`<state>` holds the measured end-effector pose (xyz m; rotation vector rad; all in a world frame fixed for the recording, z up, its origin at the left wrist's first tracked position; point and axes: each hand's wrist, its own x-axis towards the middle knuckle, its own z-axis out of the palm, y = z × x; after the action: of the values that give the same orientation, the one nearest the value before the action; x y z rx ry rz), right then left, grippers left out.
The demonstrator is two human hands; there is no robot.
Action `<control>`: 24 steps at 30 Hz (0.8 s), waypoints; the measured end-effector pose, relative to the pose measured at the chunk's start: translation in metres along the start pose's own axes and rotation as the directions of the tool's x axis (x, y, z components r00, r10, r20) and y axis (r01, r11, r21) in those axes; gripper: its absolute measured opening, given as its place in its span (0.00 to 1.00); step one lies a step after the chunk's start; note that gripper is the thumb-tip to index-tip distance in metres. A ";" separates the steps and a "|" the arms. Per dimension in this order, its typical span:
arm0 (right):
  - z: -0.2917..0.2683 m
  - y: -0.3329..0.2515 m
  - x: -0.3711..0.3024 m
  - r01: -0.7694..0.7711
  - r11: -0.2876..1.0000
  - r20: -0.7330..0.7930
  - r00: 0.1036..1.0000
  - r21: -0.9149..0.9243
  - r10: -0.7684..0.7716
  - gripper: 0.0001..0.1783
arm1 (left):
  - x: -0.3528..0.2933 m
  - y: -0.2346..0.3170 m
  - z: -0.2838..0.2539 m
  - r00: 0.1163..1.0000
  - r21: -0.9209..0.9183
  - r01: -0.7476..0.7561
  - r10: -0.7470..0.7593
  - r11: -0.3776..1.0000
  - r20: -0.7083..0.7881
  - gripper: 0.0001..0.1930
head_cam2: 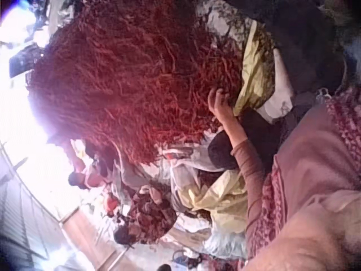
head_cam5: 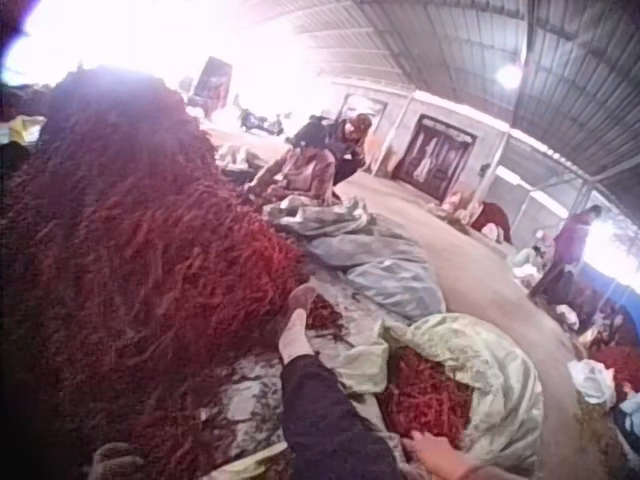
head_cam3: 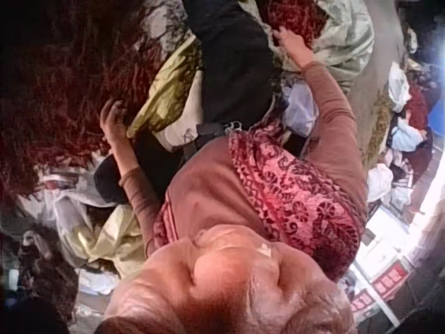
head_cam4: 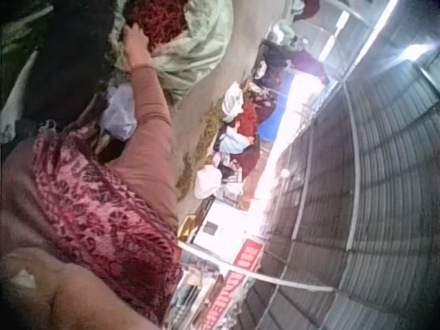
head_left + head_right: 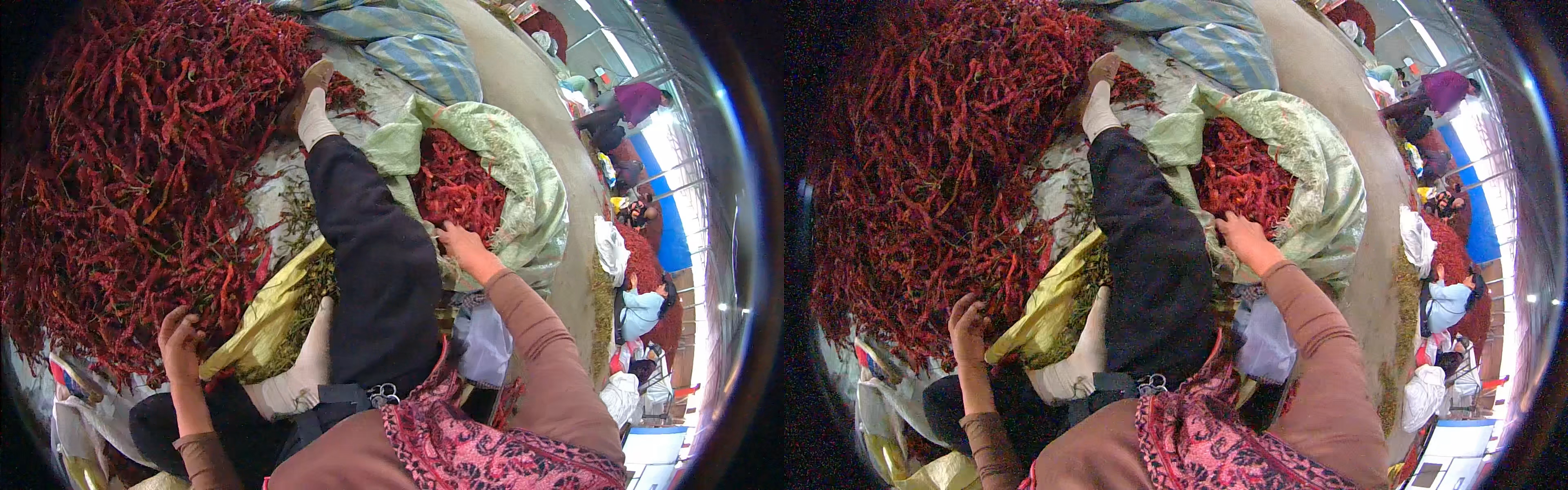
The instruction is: The person sits on the floor and removes stems from dried red chilies by hand. They place the de-stemmed chilies into a sack and discard the stems onto the floor.
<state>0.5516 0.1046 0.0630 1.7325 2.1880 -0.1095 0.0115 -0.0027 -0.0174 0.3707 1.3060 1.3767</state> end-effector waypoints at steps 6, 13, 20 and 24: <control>-0.012 0.037 0.005 -0.234 0.972 0.104 0.967 0.013 0.231 0.11 | 0.001 -0.003 -0.011 1.000 -0.070 -0.012 0.012 0.997 0.001 0.16; -0.030 0.024 0.014 0.003 0.853 0.229 0.963 0.522 -0.143 0.24 | -0.029 0.014 -0.021 0.995 0.409 -0.095 0.087 0.908 0.037 0.04; -0.099 -0.031 0.024 0.128 0.965 -0.464 0.857 -0.230 -0.225 0.08 | -0.086 0.001 -0.019 0.981 0.513 -0.169 0.194 0.842 0.005 0.04; -0.197 -0.232 -0.020 0.480 0.660 -0.457 0.860 0.577 -0.226 0.05 | -0.111 0.000 -0.029 0.871 0.604 -0.196 0.420 0.773 -0.255 0.04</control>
<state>0.2903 0.0816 0.2183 1.6884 3.0131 -0.8759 0.0213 -0.1098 0.0227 0.7869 2.0625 1.3522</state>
